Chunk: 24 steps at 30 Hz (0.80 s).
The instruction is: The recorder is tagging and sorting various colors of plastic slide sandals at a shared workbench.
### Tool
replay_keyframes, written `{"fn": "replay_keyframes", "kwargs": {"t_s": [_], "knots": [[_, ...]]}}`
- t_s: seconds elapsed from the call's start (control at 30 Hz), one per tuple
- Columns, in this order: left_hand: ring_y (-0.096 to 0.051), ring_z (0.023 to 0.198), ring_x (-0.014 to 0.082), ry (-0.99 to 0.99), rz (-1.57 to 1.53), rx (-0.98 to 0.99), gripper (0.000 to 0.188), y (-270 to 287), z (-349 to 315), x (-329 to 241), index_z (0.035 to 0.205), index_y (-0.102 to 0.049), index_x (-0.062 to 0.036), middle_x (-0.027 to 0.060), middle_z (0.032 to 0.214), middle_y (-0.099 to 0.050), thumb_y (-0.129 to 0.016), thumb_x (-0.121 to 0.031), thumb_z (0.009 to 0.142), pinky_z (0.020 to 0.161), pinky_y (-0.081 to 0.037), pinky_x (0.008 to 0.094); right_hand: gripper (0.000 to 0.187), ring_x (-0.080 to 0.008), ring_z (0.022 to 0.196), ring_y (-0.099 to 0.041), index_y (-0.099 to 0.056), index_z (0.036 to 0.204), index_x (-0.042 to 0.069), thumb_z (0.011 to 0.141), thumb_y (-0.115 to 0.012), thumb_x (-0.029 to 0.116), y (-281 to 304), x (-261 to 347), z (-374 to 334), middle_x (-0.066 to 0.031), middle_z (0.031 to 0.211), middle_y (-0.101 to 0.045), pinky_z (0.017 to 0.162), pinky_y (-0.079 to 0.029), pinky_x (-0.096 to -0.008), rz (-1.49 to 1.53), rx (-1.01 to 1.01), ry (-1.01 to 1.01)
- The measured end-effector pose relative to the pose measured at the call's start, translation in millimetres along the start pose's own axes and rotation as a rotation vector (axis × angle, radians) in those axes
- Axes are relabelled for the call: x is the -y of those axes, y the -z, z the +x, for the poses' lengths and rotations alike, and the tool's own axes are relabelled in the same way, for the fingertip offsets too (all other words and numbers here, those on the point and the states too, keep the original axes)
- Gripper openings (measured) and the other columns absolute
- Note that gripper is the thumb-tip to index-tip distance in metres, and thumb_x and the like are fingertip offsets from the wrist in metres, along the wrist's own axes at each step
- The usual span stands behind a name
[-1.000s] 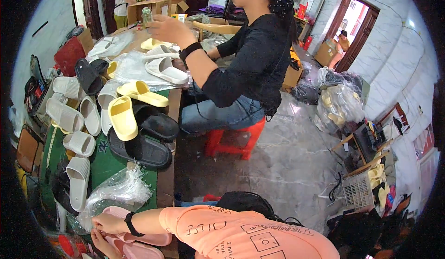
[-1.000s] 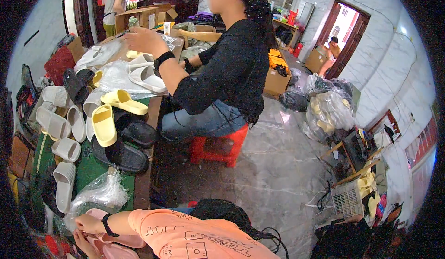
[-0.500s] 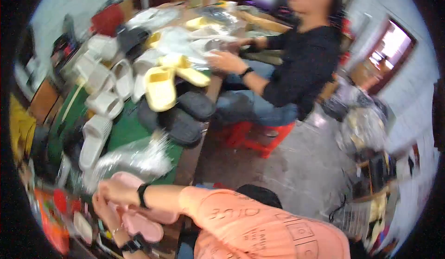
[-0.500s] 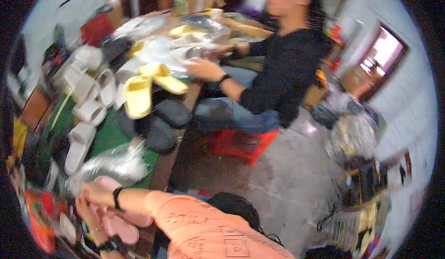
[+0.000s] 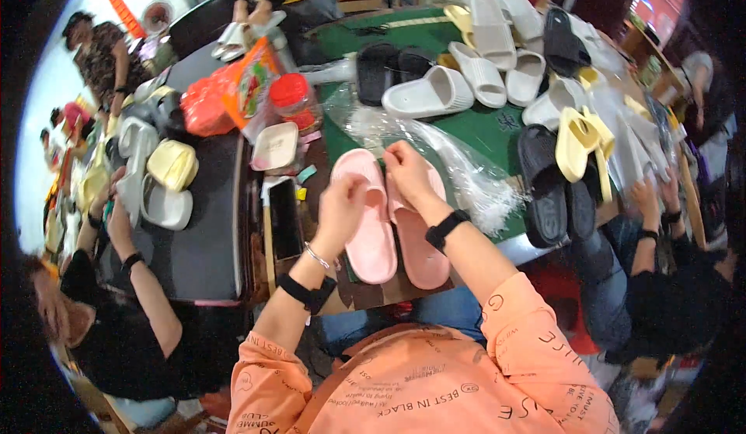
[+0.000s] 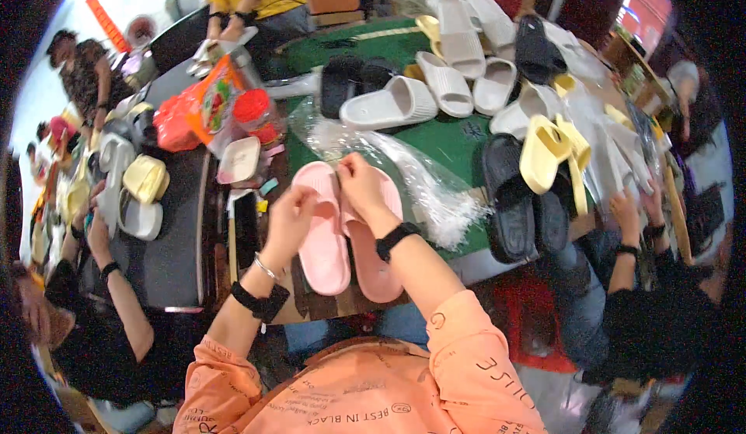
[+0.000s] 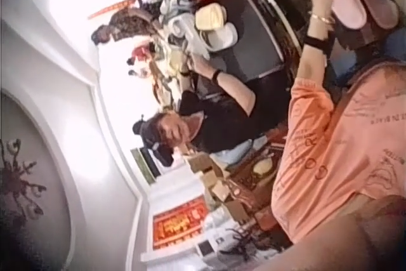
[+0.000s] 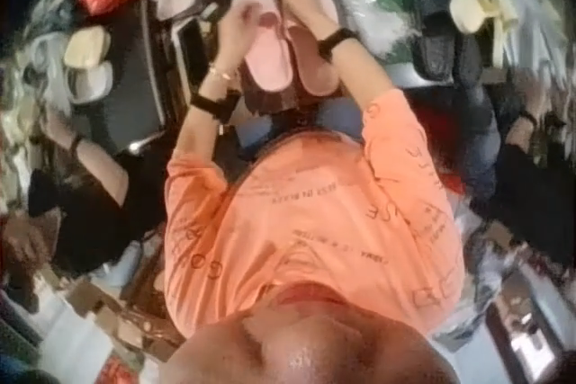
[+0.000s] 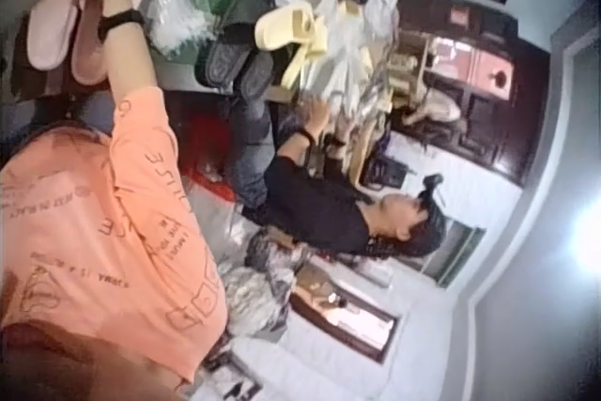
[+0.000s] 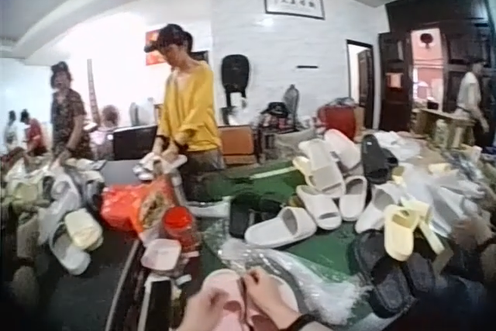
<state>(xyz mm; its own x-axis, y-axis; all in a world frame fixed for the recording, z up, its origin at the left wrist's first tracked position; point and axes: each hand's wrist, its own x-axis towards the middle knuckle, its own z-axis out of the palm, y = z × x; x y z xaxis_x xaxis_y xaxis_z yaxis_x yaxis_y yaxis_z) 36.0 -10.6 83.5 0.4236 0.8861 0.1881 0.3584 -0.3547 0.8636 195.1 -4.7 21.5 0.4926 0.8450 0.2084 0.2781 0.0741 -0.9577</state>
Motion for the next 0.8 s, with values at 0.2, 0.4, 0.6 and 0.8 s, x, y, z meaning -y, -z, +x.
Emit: {"fn": "replay_keyframes", "kwargs": {"t_s": [0.2,0.4,0.6,0.8], "knots": [[-0.048,0.087,0.0321,-0.444,0.353,-0.006,0.015,-12.7,-47.5,-18.4,0.085,-0.055,-0.0023,0.0139,0.085,-0.054,-0.056,-0.005,0.070,0.078,-0.038,0.0405,0.019,-0.0259,0.080,-0.057,-0.054,0.093,0.002,0.074,-0.055,0.006,18.0,35.6,-4.9,-0.0134,0.087,-0.059,0.075,-0.044,-0.0315,-0.360,-0.254,0.501],[-0.041,0.104,0.0366,-0.155,0.356,0.231,0.039,-39.1,-66.3,0.2,0.111,-0.046,-0.0072,0.0187,0.106,-0.047,-0.058,-0.016,0.075,0.090,-0.032,0.0454,0.016,-0.0151,0.079,-0.055,-0.049,0.094,-0.001,0.080,-0.042,-0.001,71.0,235.6,-96.4,-0.0114,0.090,-0.056,0.075,-0.044,-0.0290,0.744,0.468,0.490],[-0.041,0.106,0.0424,-0.291,0.393,0.091,0.046,-53.9,-63.1,2.4,0.112,-0.043,-0.0040,0.0271,0.117,-0.038,-0.062,-0.016,0.072,0.089,-0.036,0.0444,0.029,-0.0206,0.057,-0.056,-0.048,0.071,-0.002,0.083,-0.040,0.022,90.2,310.0,-141.6,-0.0115,0.065,-0.056,0.052,-0.047,-0.0307,0.760,0.711,0.771],[-0.033,0.111,0.0479,-0.308,0.387,0.220,0.044,-56.0,-63.3,-5.8,0.115,-0.044,-0.0083,0.0343,0.123,-0.028,-0.059,-0.011,0.074,0.094,-0.029,0.0476,0.023,-0.0205,0.055,-0.055,-0.042,0.092,-0.002,0.082,-0.043,0.019,82.0,311.5,-152.2,-0.0092,0.064,-0.053,0.051,-0.045,-0.0301,0.740,0.704,0.851]]}}
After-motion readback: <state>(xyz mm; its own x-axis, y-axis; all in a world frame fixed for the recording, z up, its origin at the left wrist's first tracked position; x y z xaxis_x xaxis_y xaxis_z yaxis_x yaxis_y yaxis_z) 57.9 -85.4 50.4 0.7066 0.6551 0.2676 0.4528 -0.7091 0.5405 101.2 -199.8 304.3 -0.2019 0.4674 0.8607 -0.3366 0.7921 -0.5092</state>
